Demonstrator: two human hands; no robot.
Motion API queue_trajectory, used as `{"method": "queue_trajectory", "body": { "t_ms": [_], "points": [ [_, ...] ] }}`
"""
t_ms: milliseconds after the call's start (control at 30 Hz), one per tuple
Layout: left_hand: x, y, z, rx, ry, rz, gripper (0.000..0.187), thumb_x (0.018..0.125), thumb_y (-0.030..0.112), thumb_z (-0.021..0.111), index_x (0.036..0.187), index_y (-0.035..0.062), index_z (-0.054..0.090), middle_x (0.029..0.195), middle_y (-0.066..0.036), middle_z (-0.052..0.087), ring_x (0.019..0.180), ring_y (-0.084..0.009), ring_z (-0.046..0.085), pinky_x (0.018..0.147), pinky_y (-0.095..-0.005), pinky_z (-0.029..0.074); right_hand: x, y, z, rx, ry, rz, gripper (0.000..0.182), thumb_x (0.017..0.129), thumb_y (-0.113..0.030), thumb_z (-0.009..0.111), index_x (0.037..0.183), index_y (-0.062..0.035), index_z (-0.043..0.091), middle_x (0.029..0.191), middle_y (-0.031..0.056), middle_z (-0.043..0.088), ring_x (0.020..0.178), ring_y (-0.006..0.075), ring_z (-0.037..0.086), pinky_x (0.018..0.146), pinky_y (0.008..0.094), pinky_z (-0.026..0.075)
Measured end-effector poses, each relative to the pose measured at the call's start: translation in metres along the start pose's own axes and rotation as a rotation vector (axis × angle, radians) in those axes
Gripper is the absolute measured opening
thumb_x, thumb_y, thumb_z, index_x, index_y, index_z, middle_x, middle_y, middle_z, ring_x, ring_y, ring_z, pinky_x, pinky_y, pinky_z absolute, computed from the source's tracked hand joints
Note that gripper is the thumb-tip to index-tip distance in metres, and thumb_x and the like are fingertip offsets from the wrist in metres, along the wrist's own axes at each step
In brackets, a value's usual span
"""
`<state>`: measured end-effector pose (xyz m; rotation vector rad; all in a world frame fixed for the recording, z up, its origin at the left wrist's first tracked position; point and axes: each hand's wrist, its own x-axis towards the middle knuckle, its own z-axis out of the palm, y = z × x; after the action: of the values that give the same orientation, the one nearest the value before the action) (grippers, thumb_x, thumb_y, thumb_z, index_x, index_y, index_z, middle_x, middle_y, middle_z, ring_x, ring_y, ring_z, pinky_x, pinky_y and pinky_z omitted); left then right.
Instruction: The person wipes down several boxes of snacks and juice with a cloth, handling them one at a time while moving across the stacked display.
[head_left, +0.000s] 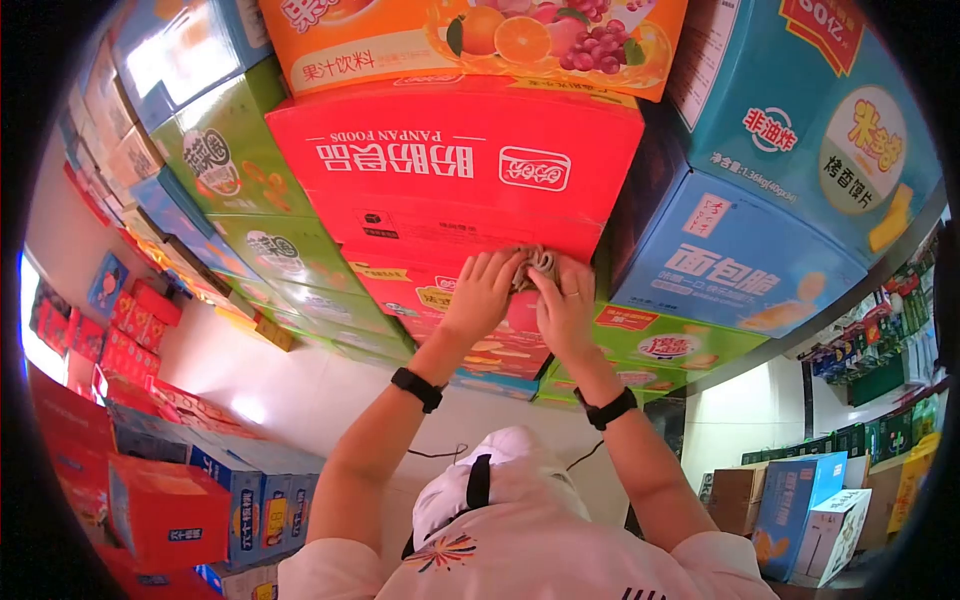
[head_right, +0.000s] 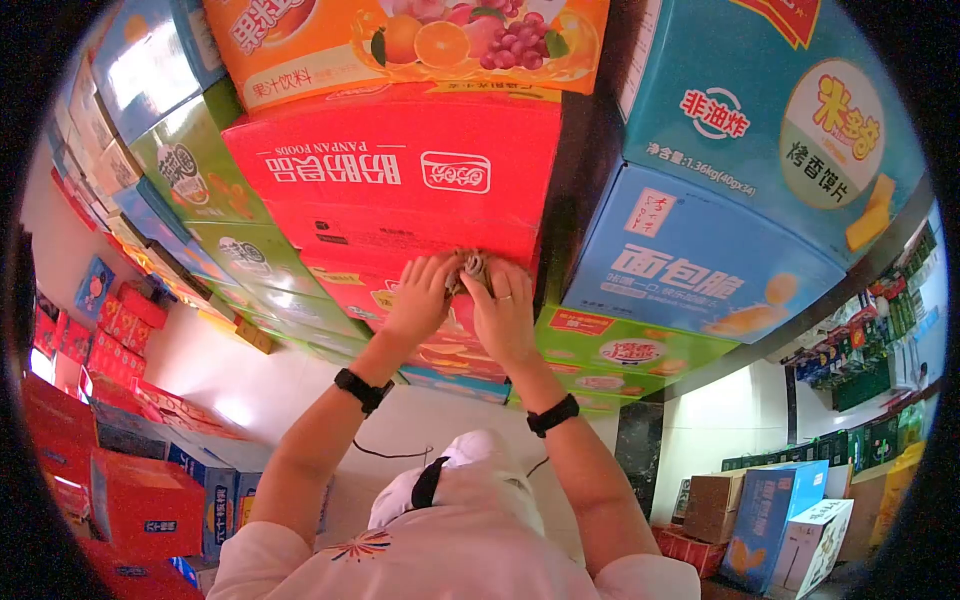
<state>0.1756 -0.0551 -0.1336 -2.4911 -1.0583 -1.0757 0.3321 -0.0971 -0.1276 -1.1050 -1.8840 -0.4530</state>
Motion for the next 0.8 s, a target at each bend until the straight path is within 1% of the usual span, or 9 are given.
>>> {"method": "queue_trajectory", "body": {
  "t_ms": [67, 133, 167, 233, 367, 433, 533, 667, 800],
  "points": [
    [0.027, 0.007, -0.030, -0.009, 0.077, -0.018, 0.052, 0.073, 0.008, 0.056, 0.124, 0.0077, 0.047, 0.114, -0.008, 0.052, 0.096, -0.0261, 0.051, 0.082, -0.0379, 0.040, 0.031, 0.002, -0.014, -0.087, 0.168, -0.100, 0.041, 0.071, -0.003, 0.060, 0.110, -0.0160, 0.061, 0.110, 0.0146, 0.051, 0.104, 0.0340, 0.047, 0.091, 0.0476, 0.038],
    [0.059, 0.016, -0.062, 0.071, 0.282, -0.024, 0.050, 0.072, 0.007, 0.057, 0.122, 0.0081, 0.051, 0.115, -0.007, 0.053, 0.097, -0.0261, 0.052, 0.081, -0.0369, 0.041, 0.067, 0.002, -0.035, -0.168, 0.293, -0.174, 0.043, 0.071, -0.003, 0.060, 0.111, -0.0180, 0.062, 0.114, 0.0129, 0.051, 0.106, 0.0325, 0.046, 0.092, 0.0447, 0.038],
    [0.073, 0.020, -0.077, 0.070, 0.281, -0.023, 0.050, 0.072, 0.007, 0.057, 0.122, 0.0081, 0.051, 0.115, -0.007, 0.053, 0.097, -0.0261, 0.052, 0.081, -0.0369, 0.041, 0.085, 0.002, -0.045, -0.215, 0.355, -0.202, 0.045, 0.070, -0.002, 0.060, 0.112, -0.0187, 0.063, 0.116, 0.0120, 0.051, 0.107, 0.0318, 0.046, 0.092, 0.0430, 0.038],
    [0.097, 0.023, -0.095, 0.087, 0.448, 0.076, 0.049, 0.072, 0.007, 0.058, 0.121, 0.0072, 0.053, 0.119, -0.008, 0.053, 0.104, -0.0272, 0.052, 0.085, -0.0387, 0.041, 0.117, 0.004, -0.064, -0.177, 0.378, -0.207, 0.046, 0.072, -0.004, 0.059, 0.115, -0.0184, 0.061, 0.123, 0.0118, 0.049, 0.114, 0.0317, 0.045, 0.095, 0.0429, 0.037],
    [0.109, 0.010, -0.069, -0.023, 0.427, 0.144, 0.049, 0.072, 0.007, 0.057, 0.121, 0.0034, 0.052, 0.126, -0.011, 0.051, 0.117, -0.0297, 0.047, 0.095, -0.0417, 0.039, 0.138, 0.019, -0.065, -0.208, 0.320, -0.194, 0.044, 0.079, -0.009, 0.053, 0.122, -0.0168, 0.056, 0.133, 0.0123, 0.044, 0.124, 0.0317, 0.040, 0.100, 0.0464, 0.034],
    [0.102, 0.010, -0.052, -0.059, 0.379, 0.177, 0.048, 0.073, 0.007, 0.056, 0.120, -0.0007, 0.050, 0.131, -0.014, 0.047, 0.123, -0.0325, 0.042, 0.103, -0.0432, 0.033, 0.119, 0.021, -0.054, -0.220, 0.305, -0.190, 0.044, 0.080, -0.009, 0.052, 0.123, -0.0167, 0.056, 0.135, 0.0125, 0.042, 0.125, 0.0319, 0.039, 0.100, 0.0464, 0.034],
    [0.072, 0.013, -0.031, -0.078, 0.284, 0.124, 0.044, 0.074, 0.006, 0.056, 0.117, -0.0034, 0.051, 0.132, -0.016, 0.045, 0.125, -0.0340, 0.040, 0.105, -0.0433, 0.032, 0.077, 0.032, -0.031, -0.239, 0.248, -0.190, 0.045, 0.082, -0.009, 0.050, 0.126, -0.0164, 0.053, 0.139, 0.0125, 0.037, 0.127, 0.0322, 0.036, 0.102, 0.0468, 0.034],
    [0.029, 0.009, 0.000, -0.069, 0.218, 0.127, 0.042, 0.075, 0.009, 0.059, 0.115, -0.0006, 0.053, 0.128, -0.014, 0.049, 0.122, -0.0315, 0.043, 0.101, -0.0425, 0.037, 0.017, 0.036, -0.011, -0.200, 0.105, -0.139, 0.050, 0.078, -0.009, 0.056, 0.127, -0.0147, 0.051, 0.140, 0.0122, 0.036, 0.127, 0.0320, 0.036, 0.102, 0.0477, 0.034],
    [-0.006, 0.011, 0.029, -0.171, 0.163, 0.151, 0.041, 0.072, 0.014, 0.064, 0.110, 0.0035, 0.056, 0.111, -0.011, 0.058, 0.111, -0.0272, 0.052, 0.090, -0.0407, 0.044, -0.035, 0.037, 0.003, -0.143, -0.008, -0.109, 0.048, 0.070, -0.008, 0.062, 0.118, -0.0099, 0.054, 0.130, 0.0144, 0.043, 0.121, 0.0340, 0.040, 0.099, 0.0493, 0.037]
  ]
}}
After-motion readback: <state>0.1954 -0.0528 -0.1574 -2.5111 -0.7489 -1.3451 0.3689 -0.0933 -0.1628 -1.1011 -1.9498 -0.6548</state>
